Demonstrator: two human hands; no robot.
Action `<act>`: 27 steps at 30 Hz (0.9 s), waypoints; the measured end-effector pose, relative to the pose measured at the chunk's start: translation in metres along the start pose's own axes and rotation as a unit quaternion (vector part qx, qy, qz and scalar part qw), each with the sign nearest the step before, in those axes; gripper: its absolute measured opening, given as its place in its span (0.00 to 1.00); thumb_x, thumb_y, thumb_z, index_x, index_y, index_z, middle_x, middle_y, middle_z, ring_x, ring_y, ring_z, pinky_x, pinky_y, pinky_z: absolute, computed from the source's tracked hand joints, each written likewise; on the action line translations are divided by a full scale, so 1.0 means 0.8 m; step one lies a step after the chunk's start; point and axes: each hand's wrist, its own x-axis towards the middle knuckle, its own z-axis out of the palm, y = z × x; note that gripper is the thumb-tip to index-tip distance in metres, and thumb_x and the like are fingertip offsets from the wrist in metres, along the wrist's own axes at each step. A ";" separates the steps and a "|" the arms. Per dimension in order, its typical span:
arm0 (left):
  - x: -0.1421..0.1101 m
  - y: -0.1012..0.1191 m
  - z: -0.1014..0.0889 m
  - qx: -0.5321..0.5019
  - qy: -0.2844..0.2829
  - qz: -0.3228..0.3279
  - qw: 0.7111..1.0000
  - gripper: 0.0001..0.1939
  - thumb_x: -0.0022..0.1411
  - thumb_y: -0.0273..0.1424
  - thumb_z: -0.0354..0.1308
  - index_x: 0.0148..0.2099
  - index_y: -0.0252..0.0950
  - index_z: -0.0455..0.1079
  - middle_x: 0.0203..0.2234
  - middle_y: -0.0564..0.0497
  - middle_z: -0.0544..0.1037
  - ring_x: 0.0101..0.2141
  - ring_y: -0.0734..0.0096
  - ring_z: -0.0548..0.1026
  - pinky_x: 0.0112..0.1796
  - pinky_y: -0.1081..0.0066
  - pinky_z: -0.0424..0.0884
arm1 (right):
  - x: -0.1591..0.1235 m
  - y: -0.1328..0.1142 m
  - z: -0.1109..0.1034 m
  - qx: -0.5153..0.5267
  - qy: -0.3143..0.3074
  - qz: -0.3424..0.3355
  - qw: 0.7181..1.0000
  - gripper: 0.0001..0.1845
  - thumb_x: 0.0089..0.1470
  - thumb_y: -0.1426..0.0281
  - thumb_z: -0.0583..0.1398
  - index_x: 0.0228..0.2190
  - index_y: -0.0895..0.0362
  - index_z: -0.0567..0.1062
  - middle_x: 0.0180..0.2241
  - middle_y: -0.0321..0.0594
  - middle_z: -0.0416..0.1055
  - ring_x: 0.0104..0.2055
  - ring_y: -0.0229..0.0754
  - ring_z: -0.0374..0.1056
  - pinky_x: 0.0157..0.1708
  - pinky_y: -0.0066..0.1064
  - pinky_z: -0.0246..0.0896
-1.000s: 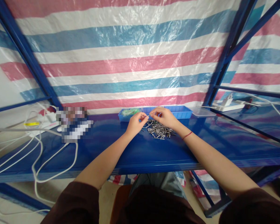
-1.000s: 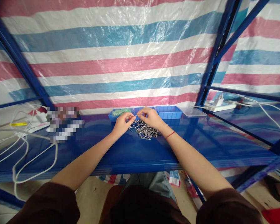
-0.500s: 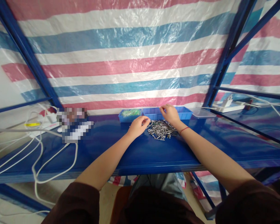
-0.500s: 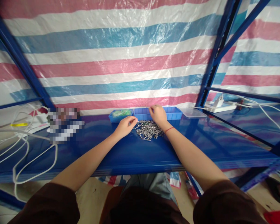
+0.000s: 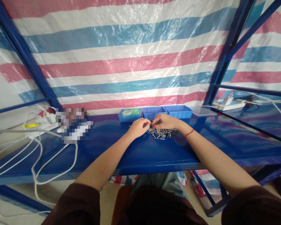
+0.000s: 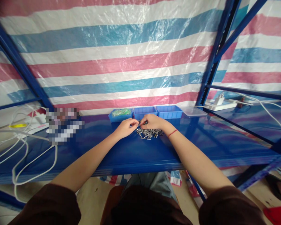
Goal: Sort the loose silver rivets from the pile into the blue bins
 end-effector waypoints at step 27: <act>0.002 0.010 -0.002 -0.073 0.020 -0.002 0.997 0.14 0.63 0.36 0.49 0.32 0.33 0.70 0.26 0.52 0.72 0.29 0.73 0.69 0.34 0.73 0.64 | 0.012 -0.013 0.012 0.228 0.154 0.039 0.961 0.13 0.46 0.62 0.61 0.30 0.60 0.73 0.27 0.39 0.72 0.30 0.37 0.66 0.35 0.32 0.61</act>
